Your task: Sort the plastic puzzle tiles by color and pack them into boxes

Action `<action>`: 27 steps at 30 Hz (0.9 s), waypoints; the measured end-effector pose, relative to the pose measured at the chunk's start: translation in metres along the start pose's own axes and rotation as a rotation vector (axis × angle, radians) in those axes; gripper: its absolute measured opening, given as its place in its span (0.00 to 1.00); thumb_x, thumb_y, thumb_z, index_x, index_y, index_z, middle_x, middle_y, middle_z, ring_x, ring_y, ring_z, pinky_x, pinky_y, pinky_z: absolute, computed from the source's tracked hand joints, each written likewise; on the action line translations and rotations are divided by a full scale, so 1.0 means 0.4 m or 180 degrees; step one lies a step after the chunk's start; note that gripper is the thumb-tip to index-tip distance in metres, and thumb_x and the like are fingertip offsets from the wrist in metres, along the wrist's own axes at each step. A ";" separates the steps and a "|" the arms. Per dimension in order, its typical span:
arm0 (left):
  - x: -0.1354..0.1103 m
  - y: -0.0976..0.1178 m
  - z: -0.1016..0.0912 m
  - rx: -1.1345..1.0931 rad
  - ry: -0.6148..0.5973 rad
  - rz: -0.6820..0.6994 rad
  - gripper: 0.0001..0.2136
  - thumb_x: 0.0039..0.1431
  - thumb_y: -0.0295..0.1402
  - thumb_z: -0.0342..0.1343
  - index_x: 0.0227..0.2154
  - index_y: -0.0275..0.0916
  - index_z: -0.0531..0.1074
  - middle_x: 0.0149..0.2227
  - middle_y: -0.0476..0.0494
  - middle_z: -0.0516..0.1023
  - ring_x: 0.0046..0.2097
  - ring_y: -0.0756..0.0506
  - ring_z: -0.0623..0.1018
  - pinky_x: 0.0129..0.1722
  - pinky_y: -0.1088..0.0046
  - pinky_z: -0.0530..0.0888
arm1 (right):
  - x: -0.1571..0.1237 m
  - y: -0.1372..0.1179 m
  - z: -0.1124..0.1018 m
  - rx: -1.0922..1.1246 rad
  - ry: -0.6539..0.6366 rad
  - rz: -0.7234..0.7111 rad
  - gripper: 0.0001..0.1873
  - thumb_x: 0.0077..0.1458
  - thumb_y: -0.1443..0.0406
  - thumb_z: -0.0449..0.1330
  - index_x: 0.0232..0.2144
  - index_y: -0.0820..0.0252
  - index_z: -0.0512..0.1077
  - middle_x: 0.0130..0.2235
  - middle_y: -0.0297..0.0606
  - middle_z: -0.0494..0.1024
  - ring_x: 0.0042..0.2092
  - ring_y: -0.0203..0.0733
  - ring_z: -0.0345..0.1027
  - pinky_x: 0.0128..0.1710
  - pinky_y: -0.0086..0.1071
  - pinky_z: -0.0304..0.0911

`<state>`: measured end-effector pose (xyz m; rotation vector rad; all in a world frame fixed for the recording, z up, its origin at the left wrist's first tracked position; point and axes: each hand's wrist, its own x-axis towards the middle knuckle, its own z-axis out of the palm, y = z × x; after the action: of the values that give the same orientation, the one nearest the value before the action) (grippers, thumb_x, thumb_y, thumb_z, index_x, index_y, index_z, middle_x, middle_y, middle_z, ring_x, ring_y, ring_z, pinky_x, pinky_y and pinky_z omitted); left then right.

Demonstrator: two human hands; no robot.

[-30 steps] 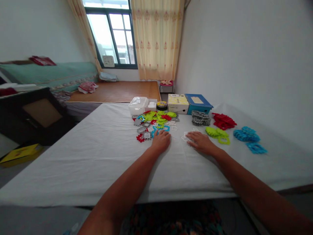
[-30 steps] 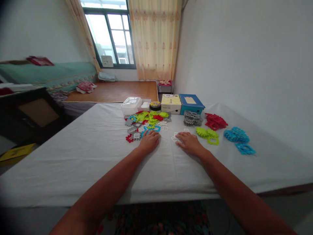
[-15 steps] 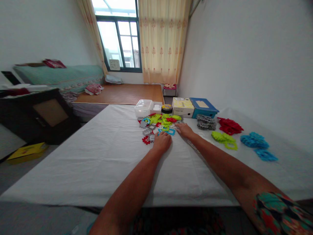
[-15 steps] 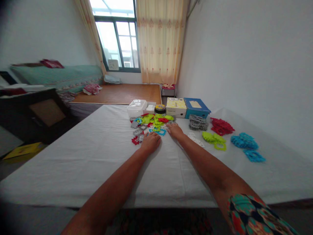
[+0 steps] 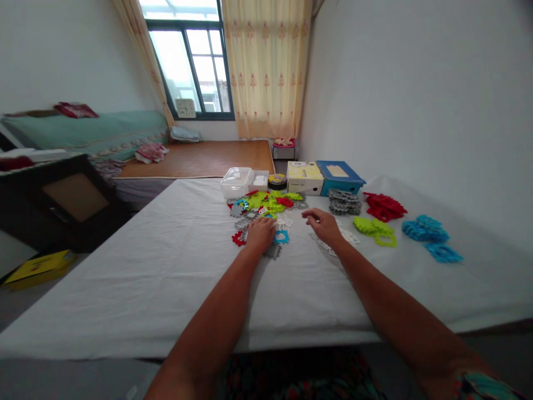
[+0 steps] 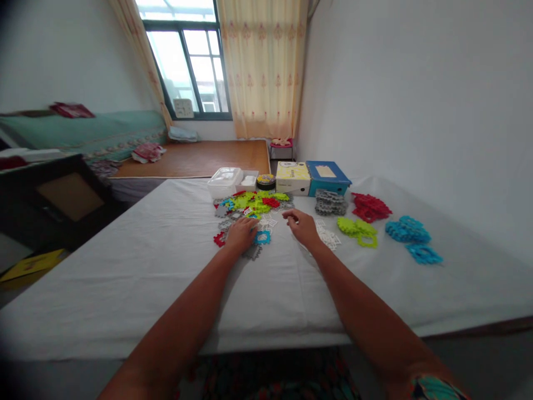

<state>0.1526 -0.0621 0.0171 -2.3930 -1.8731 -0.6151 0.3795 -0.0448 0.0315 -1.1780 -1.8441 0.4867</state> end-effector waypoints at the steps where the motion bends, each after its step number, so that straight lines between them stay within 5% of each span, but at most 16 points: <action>1: 0.003 -0.001 0.004 0.0025 -0.0038 0.0064 0.15 0.63 0.37 0.49 0.50 0.46 0.71 0.53 0.45 0.74 0.56 0.41 0.68 0.54 0.62 0.65 | -0.014 -0.002 -0.001 -0.0048 0.0003 -0.0063 0.13 0.54 0.69 0.52 0.38 0.58 0.75 0.37 0.36 0.80 0.32 0.36 0.74 0.36 0.30 0.68; 6: 0.011 -0.001 0.009 0.0271 -0.0103 0.0101 0.14 0.61 0.41 0.52 0.46 0.45 0.73 0.50 0.44 0.75 0.54 0.39 0.69 0.51 0.59 0.66 | -0.055 -0.016 0.019 -0.0527 -0.0484 -0.0676 0.14 0.53 0.71 0.54 0.38 0.55 0.77 0.41 0.36 0.80 0.39 0.38 0.74 0.42 0.32 0.67; 15: 0.012 -0.029 -0.013 0.0278 0.0276 -0.0223 0.15 0.66 0.38 0.45 0.35 0.41 0.76 0.40 0.39 0.77 0.45 0.42 0.73 0.44 0.66 0.68 | -0.036 0.032 0.013 -0.0507 -0.0386 -0.0333 0.14 0.53 0.71 0.53 0.37 0.55 0.76 0.38 0.34 0.81 0.36 0.38 0.73 0.39 0.32 0.66; 22: 0.006 0.025 0.000 -0.0815 0.0322 0.0192 0.12 0.65 0.39 0.48 0.38 0.43 0.76 0.39 0.46 0.80 0.41 0.47 0.76 0.42 0.73 0.70 | -0.044 -0.007 0.038 0.0104 -0.0575 -0.0384 0.14 0.60 0.59 0.54 0.46 0.55 0.71 0.43 0.37 0.79 0.35 0.37 0.72 0.36 0.30 0.66; 27: -0.004 0.058 0.016 -0.1191 0.0208 0.0431 0.12 0.65 0.39 0.48 0.39 0.43 0.76 0.40 0.46 0.80 0.42 0.47 0.77 0.44 0.72 0.71 | -0.039 0.002 0.034 0.0112 -0.0669 -0.0299 0.11 0.57 0.60 0.58 0.42 0.56 0.71 0.35 0.35 0.79 0.34 0.36 0.72 0.35 0.28 0.64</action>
<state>0.1758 -0.0681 0.0152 -2.6489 -1.6762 -1.1017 0.3712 -0.0563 0.0164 -1.0437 -2.0510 0.6062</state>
